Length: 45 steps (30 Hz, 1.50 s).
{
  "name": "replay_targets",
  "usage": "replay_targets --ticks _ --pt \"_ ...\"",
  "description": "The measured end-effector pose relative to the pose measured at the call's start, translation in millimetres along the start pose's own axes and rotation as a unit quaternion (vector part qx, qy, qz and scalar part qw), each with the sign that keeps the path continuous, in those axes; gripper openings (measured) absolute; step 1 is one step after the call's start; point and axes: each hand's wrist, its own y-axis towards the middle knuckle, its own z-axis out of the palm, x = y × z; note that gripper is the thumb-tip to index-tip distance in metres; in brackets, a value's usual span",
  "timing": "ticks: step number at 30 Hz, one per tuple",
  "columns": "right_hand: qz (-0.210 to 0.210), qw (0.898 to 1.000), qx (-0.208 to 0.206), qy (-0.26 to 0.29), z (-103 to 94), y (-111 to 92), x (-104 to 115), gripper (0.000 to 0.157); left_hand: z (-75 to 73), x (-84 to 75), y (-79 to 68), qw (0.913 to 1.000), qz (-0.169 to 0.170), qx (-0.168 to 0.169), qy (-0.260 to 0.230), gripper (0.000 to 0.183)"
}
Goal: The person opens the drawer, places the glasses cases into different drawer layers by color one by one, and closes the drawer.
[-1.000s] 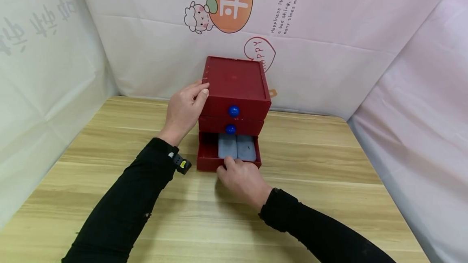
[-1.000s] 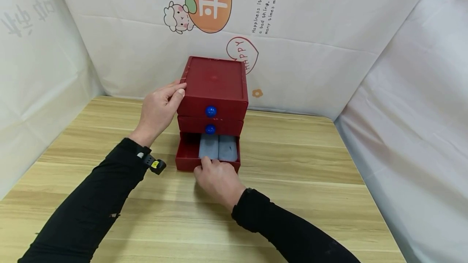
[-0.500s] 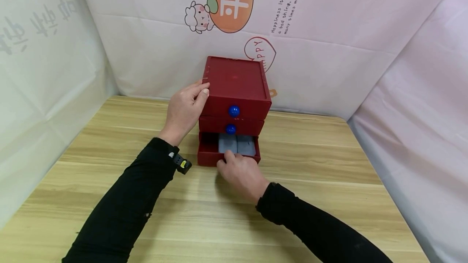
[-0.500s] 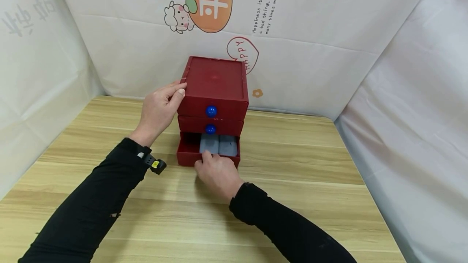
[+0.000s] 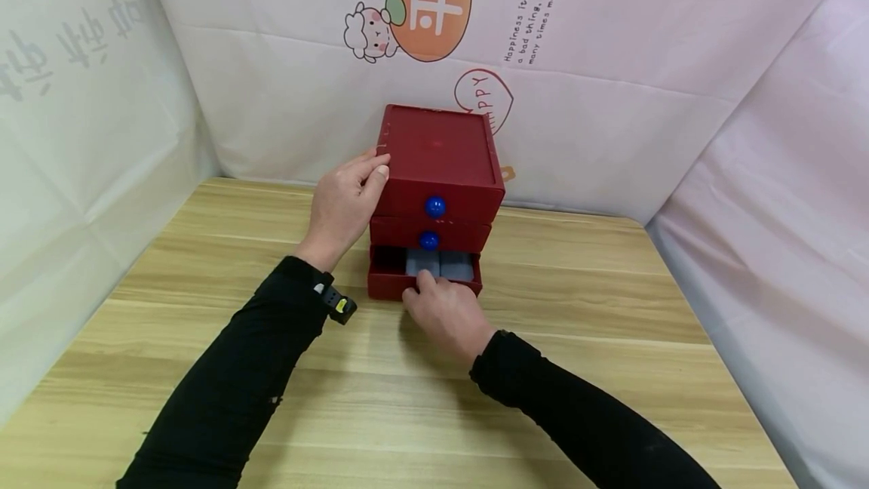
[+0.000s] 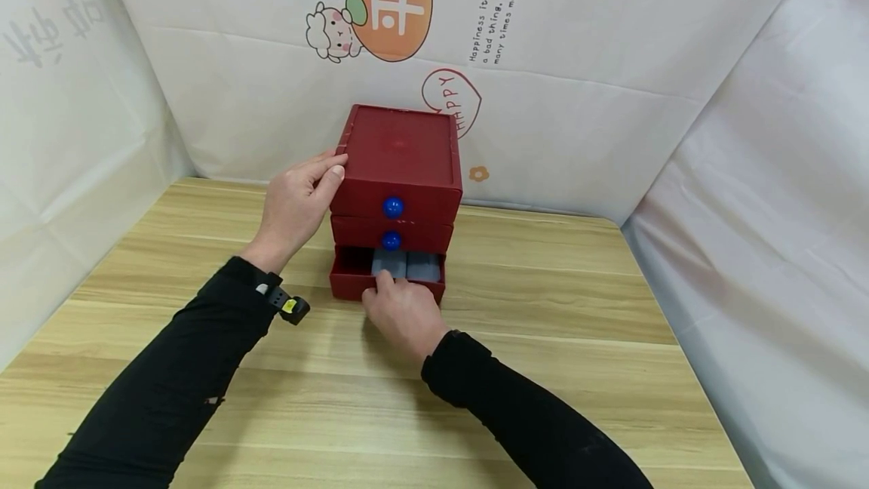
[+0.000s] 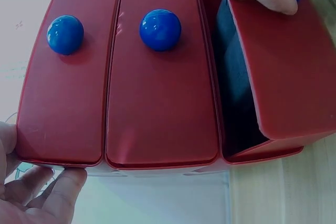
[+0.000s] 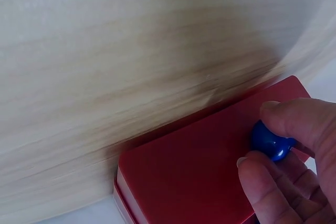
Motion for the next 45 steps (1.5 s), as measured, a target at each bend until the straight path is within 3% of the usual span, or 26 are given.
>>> replay_targets --ticks 18,28,45 --pt "0.016 1.0 0.016 0.013 10.0 8 -8 0.006 1.2 2.1 0.2 1.0 0.002 -0.003 0.004 0.044" --pt "0.029 0.999 -0.015 0.007 16.1 12 -10 0.005 1.8 2.5 0.5 1.0 0.0 -0.002 0.002 0.045" --pt "0.046 0.999 -0.022 0.009 23.3 18 -15 0.007 2.0 2.2 0.5 1.0 0.004 -0.004 0.004 0.044"
